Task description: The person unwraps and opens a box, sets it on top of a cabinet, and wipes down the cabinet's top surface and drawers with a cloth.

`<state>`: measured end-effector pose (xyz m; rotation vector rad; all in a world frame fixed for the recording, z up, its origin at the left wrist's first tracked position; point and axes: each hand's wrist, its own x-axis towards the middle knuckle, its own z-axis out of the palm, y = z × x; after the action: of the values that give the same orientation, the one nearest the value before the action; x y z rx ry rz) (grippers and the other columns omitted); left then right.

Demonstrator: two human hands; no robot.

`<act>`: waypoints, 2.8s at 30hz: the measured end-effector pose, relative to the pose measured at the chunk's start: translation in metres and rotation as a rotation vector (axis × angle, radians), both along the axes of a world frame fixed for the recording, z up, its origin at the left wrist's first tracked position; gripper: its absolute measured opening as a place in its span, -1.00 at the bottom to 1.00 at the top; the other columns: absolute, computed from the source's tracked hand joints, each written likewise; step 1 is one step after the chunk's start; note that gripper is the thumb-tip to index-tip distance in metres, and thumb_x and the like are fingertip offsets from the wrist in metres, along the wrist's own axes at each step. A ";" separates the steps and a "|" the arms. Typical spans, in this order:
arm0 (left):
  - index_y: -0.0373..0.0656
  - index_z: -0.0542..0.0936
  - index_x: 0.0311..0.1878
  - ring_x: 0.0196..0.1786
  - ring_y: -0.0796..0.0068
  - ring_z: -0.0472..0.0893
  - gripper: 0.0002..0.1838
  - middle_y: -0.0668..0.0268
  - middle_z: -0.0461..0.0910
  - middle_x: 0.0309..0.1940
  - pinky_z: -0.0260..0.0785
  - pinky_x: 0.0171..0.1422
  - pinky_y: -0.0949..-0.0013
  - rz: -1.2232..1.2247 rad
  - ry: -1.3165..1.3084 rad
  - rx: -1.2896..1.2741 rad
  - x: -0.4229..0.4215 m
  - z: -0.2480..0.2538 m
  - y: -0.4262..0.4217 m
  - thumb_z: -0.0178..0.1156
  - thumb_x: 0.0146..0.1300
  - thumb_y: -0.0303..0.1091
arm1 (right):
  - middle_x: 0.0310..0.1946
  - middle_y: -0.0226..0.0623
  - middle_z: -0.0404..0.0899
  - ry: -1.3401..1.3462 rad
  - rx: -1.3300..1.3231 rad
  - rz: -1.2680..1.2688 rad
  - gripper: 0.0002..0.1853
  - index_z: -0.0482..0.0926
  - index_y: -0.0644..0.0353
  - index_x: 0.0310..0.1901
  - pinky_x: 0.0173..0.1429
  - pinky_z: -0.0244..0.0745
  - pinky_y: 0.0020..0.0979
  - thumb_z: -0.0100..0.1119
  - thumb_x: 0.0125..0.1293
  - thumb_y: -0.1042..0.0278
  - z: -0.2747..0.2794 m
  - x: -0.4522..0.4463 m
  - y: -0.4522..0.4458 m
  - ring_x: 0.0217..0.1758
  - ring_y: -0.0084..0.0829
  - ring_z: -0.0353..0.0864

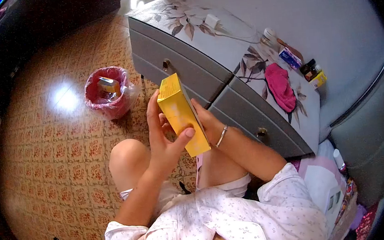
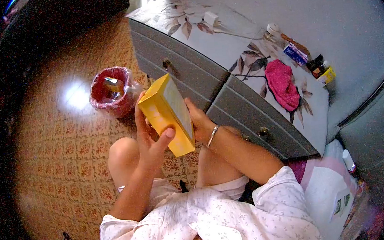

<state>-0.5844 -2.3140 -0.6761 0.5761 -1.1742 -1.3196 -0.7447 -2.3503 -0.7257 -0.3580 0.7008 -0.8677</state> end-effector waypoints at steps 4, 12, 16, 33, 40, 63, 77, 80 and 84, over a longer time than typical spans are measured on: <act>-0.09 0.06 0.45 0.06 0.44 0.50 -0.04 0.24 0.16 0.36 0.42 0.03 0.41 -0.005 0.135 -0.002 -0.004 0.000 -0.004 0.43 0.06 -0.20 | 0.06 -0.19 0.55 -0.022 -0.215 0.056 -0.38 0.36 0.13 0.26 0.13 0.54 -0.22 -0.43 0.50 -0.18 -0.008 0.002 0.004 0.05 -0.29 0.60; -0.13 0.32 0.23 -0.14 0.54 0.51 -0.39 0.22 0.30 0.22 0.38 -0.17 0.50 0.082 -0.019 -0.074 -0.004 0.027 0.002 0.34 0.16 -0.21 | -0.09 -0.33 0.57 -0.095 -0.445 0.089 -0.52 0.46 0.13 0.12 -0.26 0.60 -0.49 0.05 0.38 -0.07 0.021 0.025 0.010 -0.17 -0.52 0.62; -0.16 0.45 0.08 -0.21 0.52 0.49 -0.58 0.24 0.40 0.03 0.36 -0.19 0.51 0.279 -0.303 -0.348 0.000 0.031 -0.015 0.31 0.20 -0.26 | -0.26 -0.22 0.59 0.208 -0.406 -0.047 -0.42 0.48 0.16 0.05 -0.50 0.55 -0.46 0.15 0.26 -0.21 0.039 0.032 0.023 -0.39 -0.40 0.64; -0.20 0.53 -0.23 -0.37 0.78 0.37 -0.82 0.52 0.41 -0.33 0.24 -0.29 0.64 0.039 -0.112 0.031 -0.018 0.049 -0.042 0.14 0.38 -0.28 | -0.13 -0.09 0.59 0.125 -0.077 0.033 -0.42 0.46 0.17 0.12 -0.08 0.66 -0.21 -0.15 0.43 -0.22 0.000 -0.019 0.027 -0.11 -0.23 0.65; -0.10 0.59 -0.07 -0.14 0.67 0.49 -0.71 0.37 0.57 -0.10 0.32 -0.09 0.55 -0.056 0.048 0.046 -0.001 0.044 -0.051 0.02 0.45 -0.11 | -0.19 -0.42 0.61 0.093 0.009 -0.258 -0.47 0.49 0.06 0.07 -0.09 0.56 -0.38 -0.12 0.42 -0.24 0.014 -0.026 0.016 -0.15 -0.48 0.61; -0.02 -0.07 0.50 0.28 0.28 0.37 0.13 0.20 0.27 0.25 0.29 0.33 0.19 -0.160 0.060 -0.043 -0.008 0.015 -0.029 0.50 -0.03 -0.27 | 0.04 -0.32 0.57 0.123 -0.036 -0.389 -0.47 0.47 0.06 0.14 0.10 0.59 -0.32 0.05 0.36 -0.19 0.039 -0.055 0.029 0.08 -0.39 0.58; -0.15 0.13 0.43 0.25 0.34 0.39 -0.10 0.20 0.40 0.12 0.25 0.36 0.22 0.012 0.253 0.317 0.026 -0.010 -0.058 0.35 0.14 0.00 | 0.01 -0.19 0.58 0.149 -0.065 -0.217 -0.56 0.45 0.18 0.15 -0.16 0.69 -0.44 0.09 0.40 0.05 0.039 -0.043 0.026 -0.05 -0.27 0.67; -0.19 0.28 0.30 0.22 0.37 0.42 -0.28 0.26 0.43 0.10 0.27 0.32 0.25 0.101 0.327 0.445 0.037 -0.010 -0.061 0.33 0.19 -0.03 | 0.09 -0.08 0.54 0.165 -0.174 -0.183 -0.55 0.38 0.23 0.20 -0.18 0.72 -0.46 0.10 0.40 0.15 0.047 -0.035 0.028 0.04 -0.14 0.64; -0.13 0.29 0.27 0.18 0.46 0.44 -0.39 0.32 0.45 0.07 0.34 0.23 0.32 0.134 0.389 0.561 0.041 -0.020 -0.066 0.22 0.29 -0.02 | 0.06 -0.12 0.53 0.078 -0.173 -0.174 -0.50 0.31 0.18 0.20 -0.06 0.71 -0.36 0.27 0.27 0.37 0.051 -0.029 0.030 0.01 -0.14 0.64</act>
<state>-0.5436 -2.3799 -0.6962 0.7398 -0.4329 -1.5631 -0.7741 -2.3204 -0.6747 -0.4923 0.7384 -1.0882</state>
